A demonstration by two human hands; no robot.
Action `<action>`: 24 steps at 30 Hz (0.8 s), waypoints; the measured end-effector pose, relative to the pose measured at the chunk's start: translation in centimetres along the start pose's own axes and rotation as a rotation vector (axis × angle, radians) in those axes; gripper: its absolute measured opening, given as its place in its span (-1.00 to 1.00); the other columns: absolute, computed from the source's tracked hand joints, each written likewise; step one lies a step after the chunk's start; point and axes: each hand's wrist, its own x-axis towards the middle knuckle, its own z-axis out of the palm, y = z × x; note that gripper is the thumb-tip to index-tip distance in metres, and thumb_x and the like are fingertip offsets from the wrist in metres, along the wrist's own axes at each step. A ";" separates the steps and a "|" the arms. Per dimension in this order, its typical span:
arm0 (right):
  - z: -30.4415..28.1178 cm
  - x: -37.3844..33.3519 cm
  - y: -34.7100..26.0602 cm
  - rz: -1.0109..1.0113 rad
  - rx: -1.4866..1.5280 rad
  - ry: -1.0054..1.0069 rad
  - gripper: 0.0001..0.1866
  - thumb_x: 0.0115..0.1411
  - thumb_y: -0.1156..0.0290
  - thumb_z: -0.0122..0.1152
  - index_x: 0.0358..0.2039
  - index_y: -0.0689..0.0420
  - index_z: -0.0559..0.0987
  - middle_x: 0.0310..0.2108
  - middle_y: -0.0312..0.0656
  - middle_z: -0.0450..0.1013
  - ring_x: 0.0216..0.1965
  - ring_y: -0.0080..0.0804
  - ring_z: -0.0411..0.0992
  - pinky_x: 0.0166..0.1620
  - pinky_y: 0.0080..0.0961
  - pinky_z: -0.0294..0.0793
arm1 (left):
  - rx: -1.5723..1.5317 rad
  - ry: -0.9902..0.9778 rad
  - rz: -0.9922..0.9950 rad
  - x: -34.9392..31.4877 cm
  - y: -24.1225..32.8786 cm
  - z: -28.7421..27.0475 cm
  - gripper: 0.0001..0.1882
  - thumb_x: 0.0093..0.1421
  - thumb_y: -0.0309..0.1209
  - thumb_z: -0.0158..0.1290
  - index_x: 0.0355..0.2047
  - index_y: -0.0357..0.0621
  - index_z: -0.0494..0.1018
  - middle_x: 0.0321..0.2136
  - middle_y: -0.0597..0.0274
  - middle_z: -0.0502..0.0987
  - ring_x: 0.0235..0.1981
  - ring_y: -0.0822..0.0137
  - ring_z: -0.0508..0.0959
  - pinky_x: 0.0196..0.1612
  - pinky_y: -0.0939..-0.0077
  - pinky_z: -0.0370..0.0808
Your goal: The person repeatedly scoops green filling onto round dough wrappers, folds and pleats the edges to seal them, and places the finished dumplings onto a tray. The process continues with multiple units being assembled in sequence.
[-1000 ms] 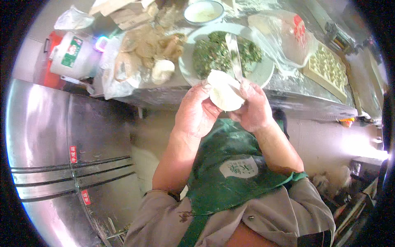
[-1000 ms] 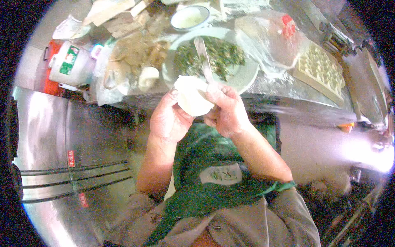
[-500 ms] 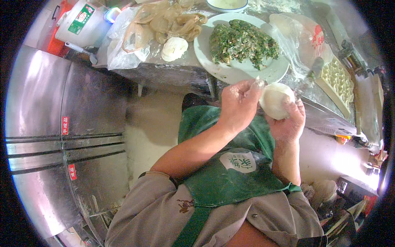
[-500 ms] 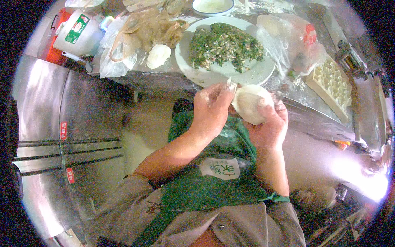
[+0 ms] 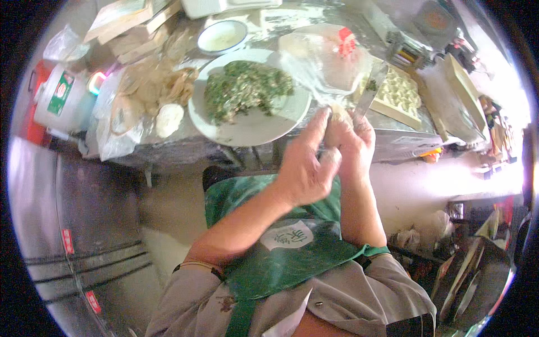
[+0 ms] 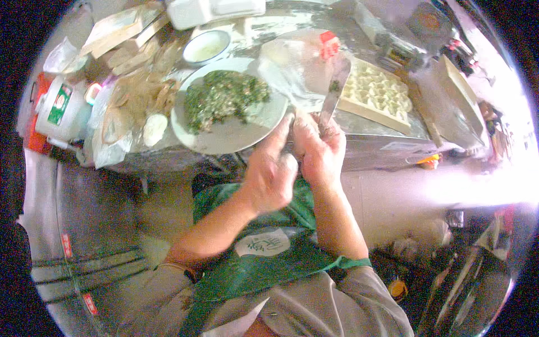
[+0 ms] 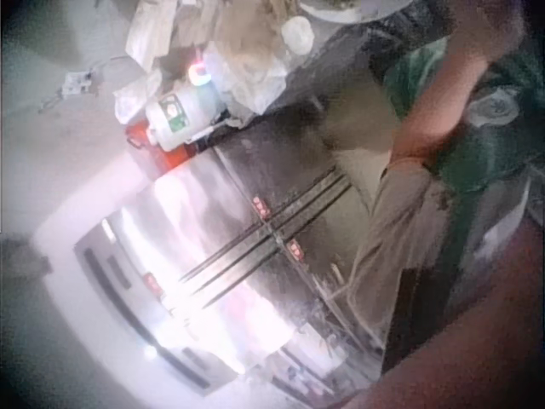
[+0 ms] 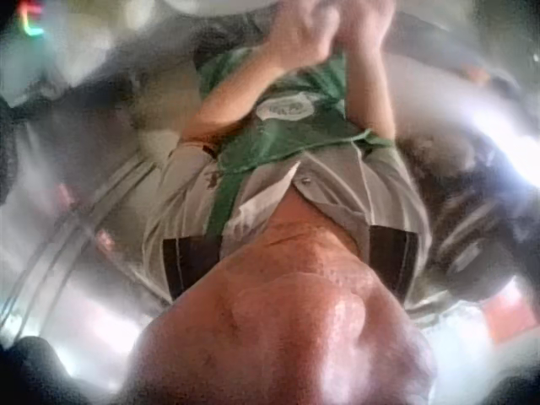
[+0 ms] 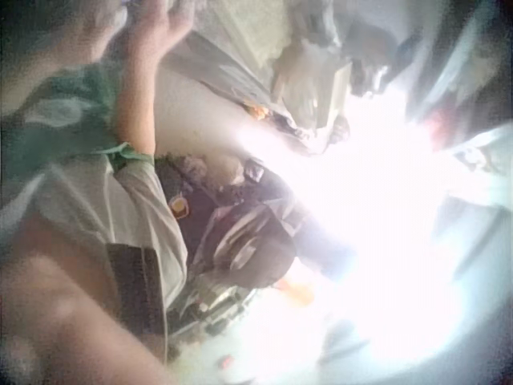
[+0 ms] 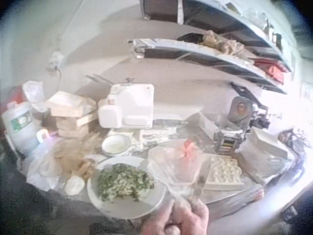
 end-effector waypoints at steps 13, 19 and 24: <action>1.6 -5.4 2.7 0.282 0.248 -0.161 -0.77 0.16 0.41 0.28 -0.17 0.18 0.56 -0.32 -0.14 0.57 -0.37 -0.30 0.58 -0.49 -0.47 0.58 | 1.208 0.475 -0.166 -7.0 -10.8 -21.2 -0.58 0.01 -0.36 0.22 -0.09 -0.18 0.47 -0.03 0.01 0.45 0.02 -0.04 0.41 0.12 0.09 0.30; 1.3 -6.2 3.2 0.258 0.226 -0.214 -0.82 0.16 0.41 0.29 -0.23 0.13 0.56 -0.33 -0.17 0.57 -0.42 -0.35 0.56 -0.54 -0.49 0.54 | 1.216 0.313 -0.051 -6.0 -12.2 -23.8 -0.68 -0.04 -0.37 0.25 -0.22 -0.07 0.55 -0.12 0.14 0.49 -0.08 0.01 0.46 0.03 0.13 0.38; 1.3 -6.7 2.9 0.252 0.221 -0.181 -0.83 0.16 0.44 0.28 -0.22 0.12 0.55 -0.34 -0.18 0.57 -0.49 -0.42 0.53 -0.61 -0.56 0.45 | 1.231 0.206 0.035 -5.3 -12.7 -24.5 -0.77 -0.03 -0.40 0.23 -0.30 0.03 0.58 -0.22 0.16 0.52 -0.17 0.02 0.49 -0.11 0.16 0.48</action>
